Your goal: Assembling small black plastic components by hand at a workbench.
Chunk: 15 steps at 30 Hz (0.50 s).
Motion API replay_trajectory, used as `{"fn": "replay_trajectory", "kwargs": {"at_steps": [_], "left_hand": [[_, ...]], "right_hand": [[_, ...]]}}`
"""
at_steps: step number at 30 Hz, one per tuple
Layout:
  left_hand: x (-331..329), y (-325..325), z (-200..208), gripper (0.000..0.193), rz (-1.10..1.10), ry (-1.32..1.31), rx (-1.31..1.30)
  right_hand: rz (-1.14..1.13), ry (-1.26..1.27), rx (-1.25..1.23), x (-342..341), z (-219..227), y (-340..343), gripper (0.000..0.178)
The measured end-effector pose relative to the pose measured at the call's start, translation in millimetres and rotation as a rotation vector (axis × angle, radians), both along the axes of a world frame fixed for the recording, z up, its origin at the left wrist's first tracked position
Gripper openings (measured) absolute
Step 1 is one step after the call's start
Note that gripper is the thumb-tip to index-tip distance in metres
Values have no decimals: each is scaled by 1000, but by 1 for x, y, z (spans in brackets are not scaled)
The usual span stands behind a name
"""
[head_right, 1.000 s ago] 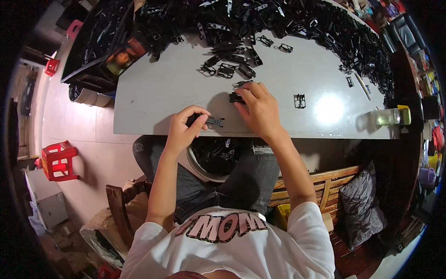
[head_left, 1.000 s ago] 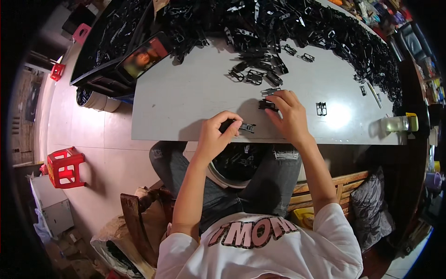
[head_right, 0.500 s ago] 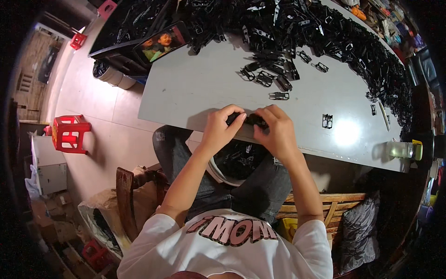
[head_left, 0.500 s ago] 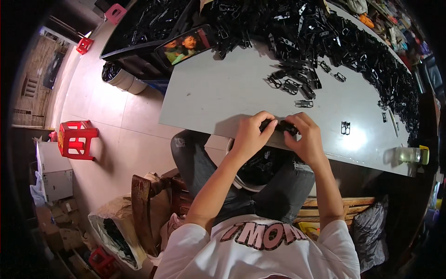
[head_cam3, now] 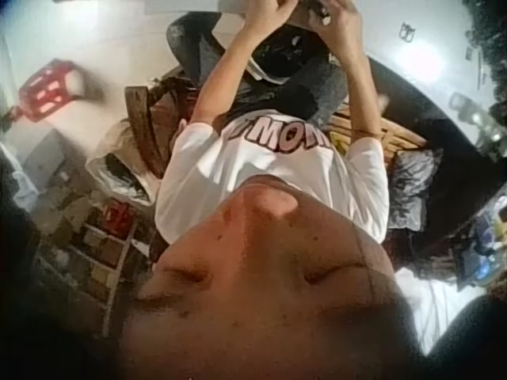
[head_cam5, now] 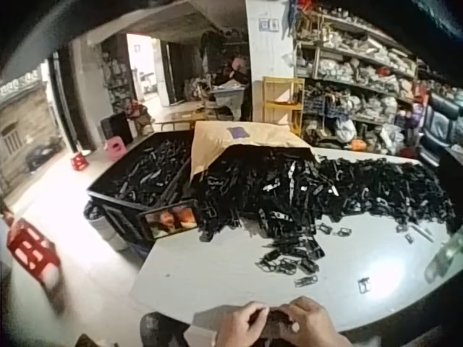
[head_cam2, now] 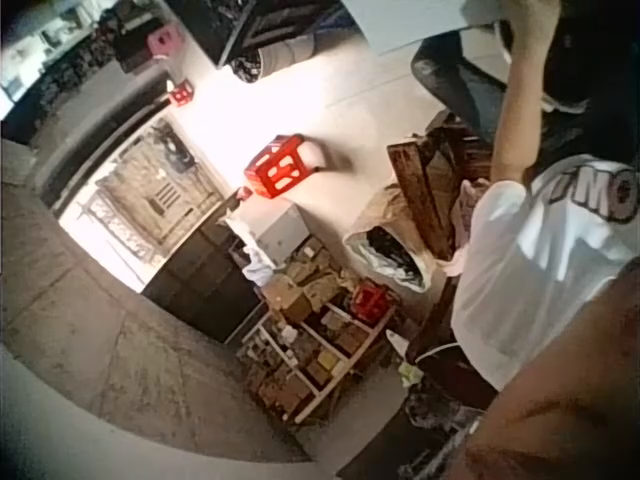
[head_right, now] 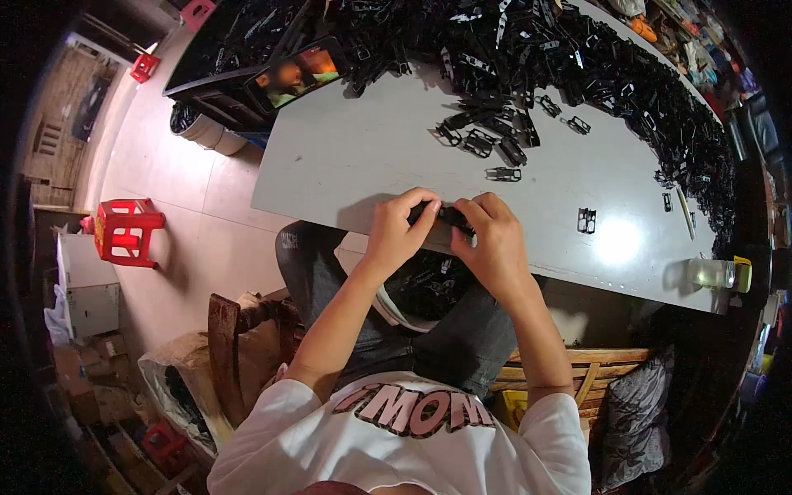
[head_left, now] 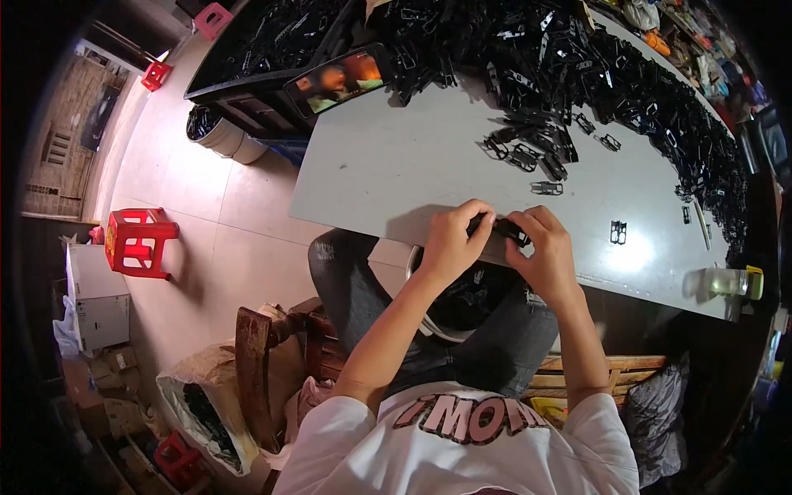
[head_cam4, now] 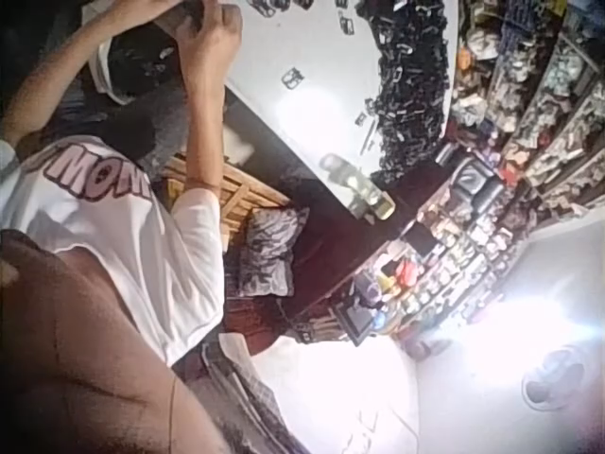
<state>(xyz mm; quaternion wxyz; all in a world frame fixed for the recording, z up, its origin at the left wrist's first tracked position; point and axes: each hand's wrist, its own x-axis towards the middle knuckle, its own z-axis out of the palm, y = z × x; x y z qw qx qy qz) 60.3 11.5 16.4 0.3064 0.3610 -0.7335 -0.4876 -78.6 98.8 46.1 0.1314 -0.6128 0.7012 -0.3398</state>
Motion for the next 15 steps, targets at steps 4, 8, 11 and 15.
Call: {"fn": "replay_trajectory", "kwargs": {"at_steps": [4, 8, 11, 15], "left_hand": [[0, 1, -6, 14, -10, 44, -15], [2, -1, -10, 20, -93, 49, -69], [3, -3, -9, 25, -146, 44, -81], [5, -6, -13, 30, -154, 109, -50]], "right_hand": [[12, 59, 23, 4, 6, -2, 32], [50, 165, 42, 7, 10, -3, 35], [94, 211, 43, 5, 11, -1, 38], [98, 38, -6, 1, 1, 1, 42]]}}
